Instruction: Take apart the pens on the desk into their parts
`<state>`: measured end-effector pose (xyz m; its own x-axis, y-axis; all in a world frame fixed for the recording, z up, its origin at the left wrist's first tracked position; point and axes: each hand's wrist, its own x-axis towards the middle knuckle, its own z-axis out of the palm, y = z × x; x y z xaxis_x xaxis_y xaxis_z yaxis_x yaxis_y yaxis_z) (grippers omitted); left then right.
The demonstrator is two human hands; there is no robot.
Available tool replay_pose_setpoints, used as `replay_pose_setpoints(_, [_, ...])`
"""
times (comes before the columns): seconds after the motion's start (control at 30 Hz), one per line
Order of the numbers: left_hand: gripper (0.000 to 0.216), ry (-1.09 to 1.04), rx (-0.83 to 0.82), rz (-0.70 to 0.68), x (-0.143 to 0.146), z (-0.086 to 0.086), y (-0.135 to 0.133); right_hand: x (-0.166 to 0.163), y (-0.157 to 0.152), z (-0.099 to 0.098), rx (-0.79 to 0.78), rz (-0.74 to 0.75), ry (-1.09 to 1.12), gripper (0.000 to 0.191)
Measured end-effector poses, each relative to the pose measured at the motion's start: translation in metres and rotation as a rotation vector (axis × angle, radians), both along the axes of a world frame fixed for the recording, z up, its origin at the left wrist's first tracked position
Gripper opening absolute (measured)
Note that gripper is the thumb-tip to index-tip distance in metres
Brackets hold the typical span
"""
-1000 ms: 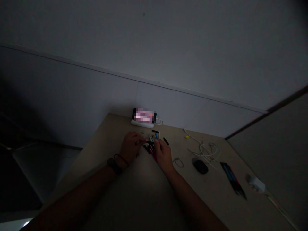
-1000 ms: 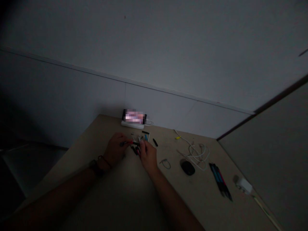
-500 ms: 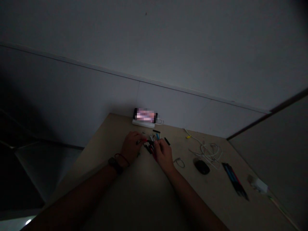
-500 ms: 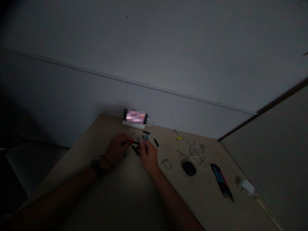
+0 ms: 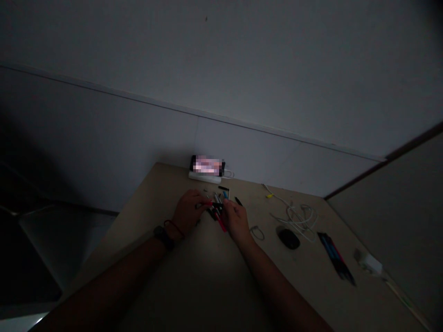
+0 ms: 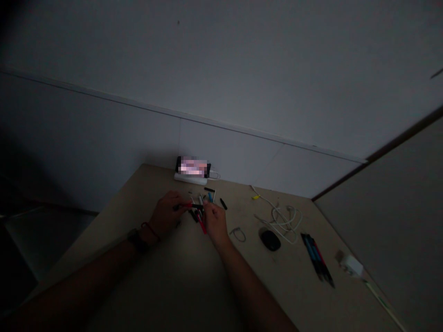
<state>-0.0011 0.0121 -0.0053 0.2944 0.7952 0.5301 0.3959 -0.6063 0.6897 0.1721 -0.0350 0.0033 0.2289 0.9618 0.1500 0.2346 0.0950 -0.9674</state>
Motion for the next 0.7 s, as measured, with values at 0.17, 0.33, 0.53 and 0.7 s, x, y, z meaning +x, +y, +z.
replay_pose_setpoints(0.17, [0.008,-0.019,0.031,0.009,0.001,-0.001,-0.002,-0.002,0.000,-0.003,-0.030,-0.021,0.080,0.057])
replay_pose_setpoints(0.33, [0.008,-0.034,0.024,-0.007,0.002,0.004,-0.005,-0.005,-0.004,0.000,0.048,-0.038,0.041,0.058])
replay_pose_setpoints(0.53, [0.011,-0.053,-0.012,-0.027,0.003,0.008,-0.007,-0.009,-0.007,0.007,0.070,-0.025,0.034,0.060])
replay_pose_setpoints(0.7, [0.024,-0.101,-0.094,-0.040,0.004,0.011,-0.011,-0.013,-0.010,0.012,0.099,0.002,0.032,0.060])
